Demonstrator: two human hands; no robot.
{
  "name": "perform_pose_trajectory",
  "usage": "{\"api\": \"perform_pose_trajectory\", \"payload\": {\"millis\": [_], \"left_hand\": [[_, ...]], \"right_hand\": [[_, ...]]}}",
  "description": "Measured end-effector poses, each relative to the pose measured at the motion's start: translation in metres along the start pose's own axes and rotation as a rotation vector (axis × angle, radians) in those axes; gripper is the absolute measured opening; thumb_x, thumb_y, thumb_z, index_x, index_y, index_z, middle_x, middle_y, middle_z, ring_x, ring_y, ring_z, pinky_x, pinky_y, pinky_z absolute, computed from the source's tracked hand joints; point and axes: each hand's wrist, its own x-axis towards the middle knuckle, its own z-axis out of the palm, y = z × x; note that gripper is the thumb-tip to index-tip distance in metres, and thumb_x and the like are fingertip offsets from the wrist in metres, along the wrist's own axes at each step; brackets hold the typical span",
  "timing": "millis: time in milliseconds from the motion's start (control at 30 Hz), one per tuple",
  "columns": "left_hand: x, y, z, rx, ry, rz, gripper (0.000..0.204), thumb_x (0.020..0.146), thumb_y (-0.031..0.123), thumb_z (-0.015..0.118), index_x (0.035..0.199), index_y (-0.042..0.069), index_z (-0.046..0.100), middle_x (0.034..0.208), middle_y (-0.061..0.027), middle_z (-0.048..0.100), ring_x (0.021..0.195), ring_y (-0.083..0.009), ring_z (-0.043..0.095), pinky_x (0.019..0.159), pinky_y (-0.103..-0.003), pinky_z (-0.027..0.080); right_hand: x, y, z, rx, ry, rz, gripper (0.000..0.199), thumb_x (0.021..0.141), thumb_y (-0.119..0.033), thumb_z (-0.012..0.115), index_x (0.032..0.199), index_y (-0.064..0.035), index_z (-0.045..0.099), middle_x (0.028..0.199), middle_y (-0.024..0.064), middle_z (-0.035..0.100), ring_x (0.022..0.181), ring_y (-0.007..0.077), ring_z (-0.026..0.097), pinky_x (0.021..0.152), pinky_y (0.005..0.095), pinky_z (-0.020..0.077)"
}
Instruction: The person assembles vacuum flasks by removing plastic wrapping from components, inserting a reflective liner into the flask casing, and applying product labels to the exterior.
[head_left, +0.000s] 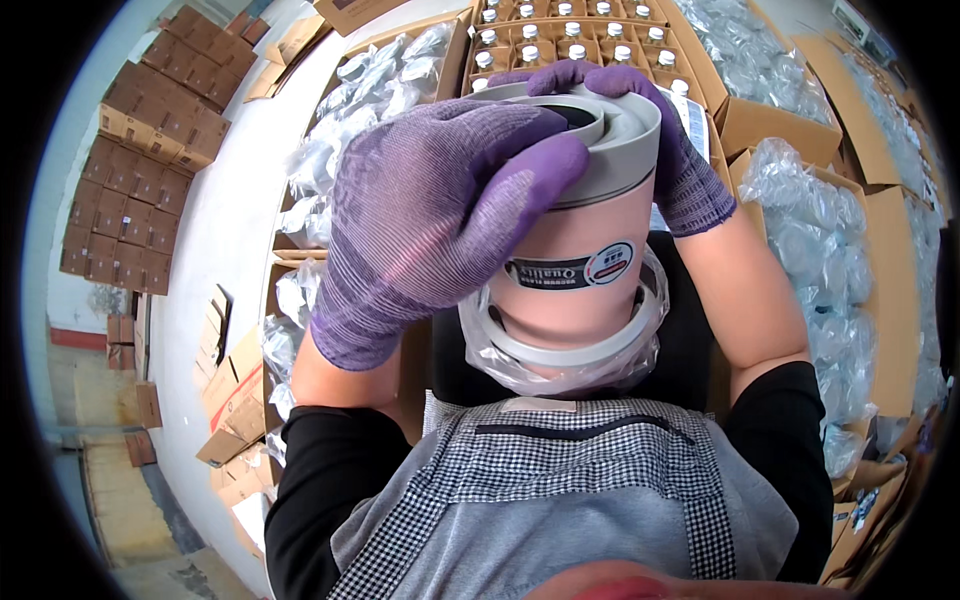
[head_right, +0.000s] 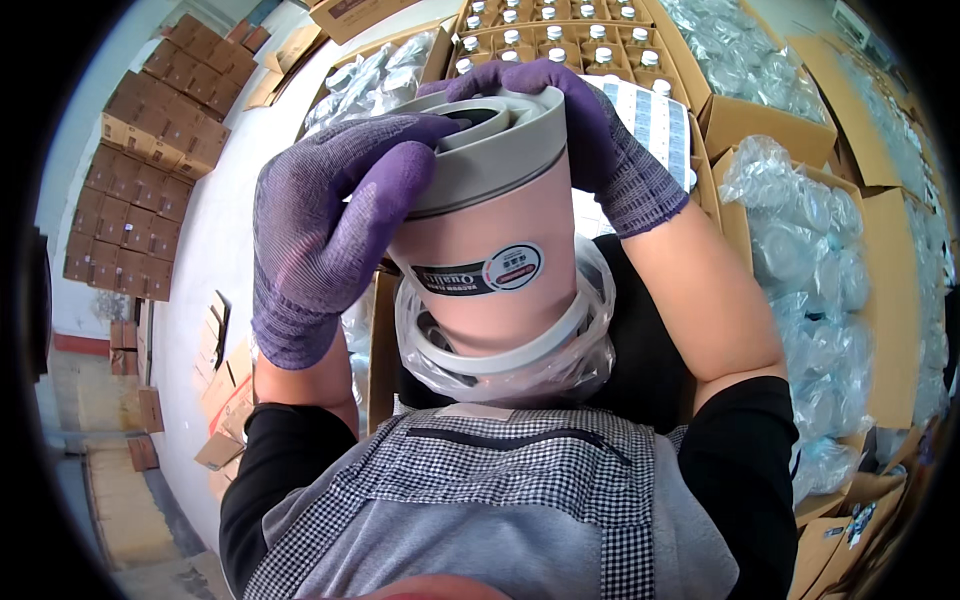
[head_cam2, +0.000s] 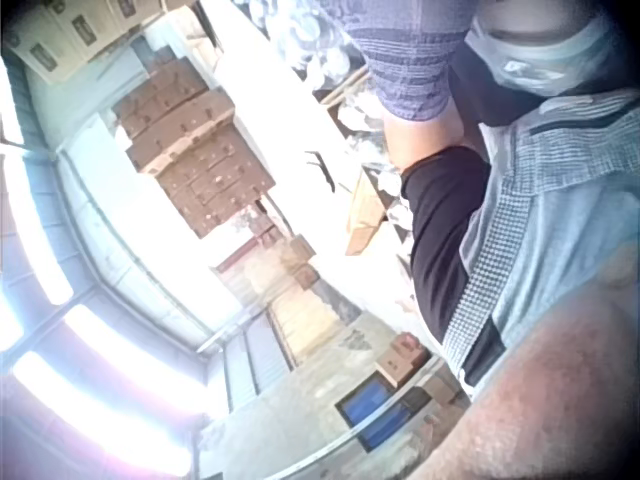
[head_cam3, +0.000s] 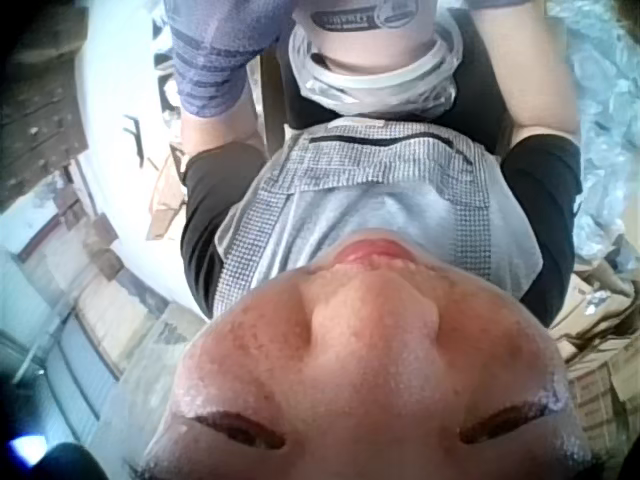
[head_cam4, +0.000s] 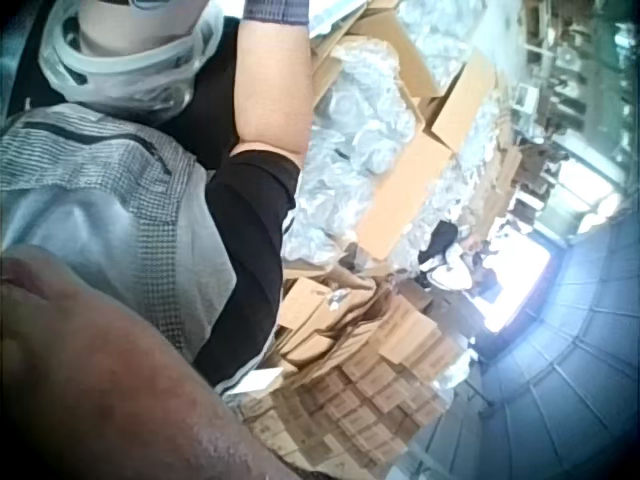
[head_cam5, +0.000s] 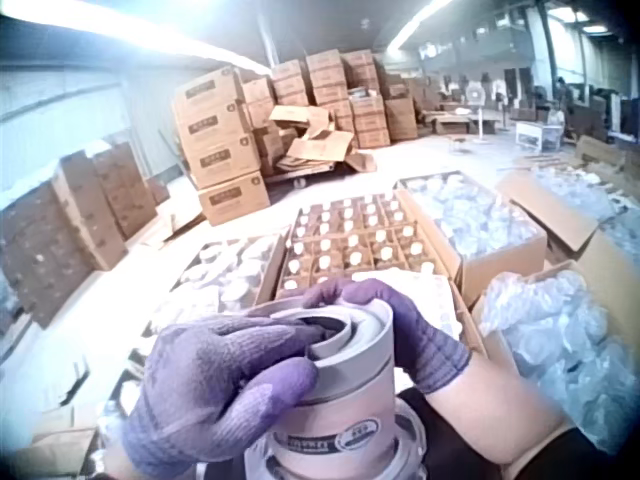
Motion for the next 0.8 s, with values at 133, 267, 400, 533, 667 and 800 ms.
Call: {"api": "perform_pose_trajectory", "payload": {"millis": [133, 267, 400, 533, 667, 800], "left_hand": [[0.023, 0.039, 0.022, 0.51, -0.214, 0.032, 0.039, 0.096, 0.042, 0.063, 0.107, 0.007, 0.076, 0.087, -0.0124, 0.075, 0.083, -0.0311, 0.073, 0.071, -0.039, 0.056], [0.006, 0.041, 0.028, 0.781, 0.021, 0.18, 0.043, 0.097, 0.047, 0.06, 0.104, 0.008, 0.074, 0.09, -0.0118, 0.074, 0.081, -0.0287, 0.073, 0.071, -0.039, 0.055], [0.013, 0.003, 0.013, 0.029, -0.106, -0.071, 0.052, 0.099, 0.051, 0.054, 0.097, 0.002, 0.073, 0.099, -0.0126, 0.073, 0.095, -0.0248, 0.07, 0.087, -0.04, 0.054], [-0.012, -0.123, 0.049, -1.024, 0.173, 0.423, 0.081, 0.104, 0.059, 0.017, 0.097, -0.003, 0.068, 0.104, -0.0226, 0.068, 0.119, -0.0376, 0.057, 0.107, -0.05, 0.042], [0.012, -0.112, 0.045, -0.69, 0.06, 0.307, 0.071, 0.107, 0.051, 0.019, 0.105, -0.004, 0.063, 0.11, -0.0218, 0.066, 0.117, -0.0362, 0.06, 0.107, -0.045, 0.044], [0.008, -0.044, 0.027, -0.185, 0.26, 0.242, 0.033, 0.103, 0.012, 0.046, 0.12, -0.005, 0.068, 0.115, -0.0178, 0.071, 0.112, -0.0262, 0.065, 0.101, -0.037, 0.047]], "right_hand": [[0.001, 0.016, 0.01, 0.219, -0.08, -0.27, 0.054, 0.096, -0.039, 0.045, 0.131, 0.0013, 0.056, 0.13, 0.0189, 0.061, 0.12, 0.0279, 0.061, 0.105, 0.0406, 0.0491], [0.03, 0.087, 0.092, 0.734, 0.032, -0.946, 0.063, 0.102, -0.05, 0.038, 0.132, 0.004, 0.055, 0.133, 0.018, 0.058, 0.122, 0.0275, 0.056, 0.109, 0.0397, 0.0427], [-0.017, 0.013, -0.01, 0.027, -0.121, -0.37, 0.036, 0.103, -0.031, 0.05, 0.12, -0.0025, 0.063, 0.127, 0.0173, 0.063, 0.121, 0.0276, 0.061, 0.105, 0.0384, 0.0497], [-0.055, -0.014, 0.069, -1.291, 0.184, -0.655, 0.041, 0.107, -0.03, 0.04, 0.118, -0.0002, 0.065, 0.13, 0.0183, 0.062, 0.124, 0.0286, 0.059, 0.11, 0.041, 0.0444], [-0.048, -0.054, 0.042, -1.103, -0.046, -0.498, 0.067, 0.107, -0.052, 0.029, 0.113, 0.0037, 0.067, 0.125, 0.017, 0.06, 0.121, 0.0277, 0.056, 0.107, 0.0381, 0.0422], [-0.036, -0.038, 0.013, -0.925, 0.083, -0.517, 0.066, 0.11, -0.042, 0.028, 0.103, 0.008, 0.071, 0.117, 0.0198, 0.067, 0.111, 0.0259, 0.062, 0.105, 0.0366, 0.0437]]}}
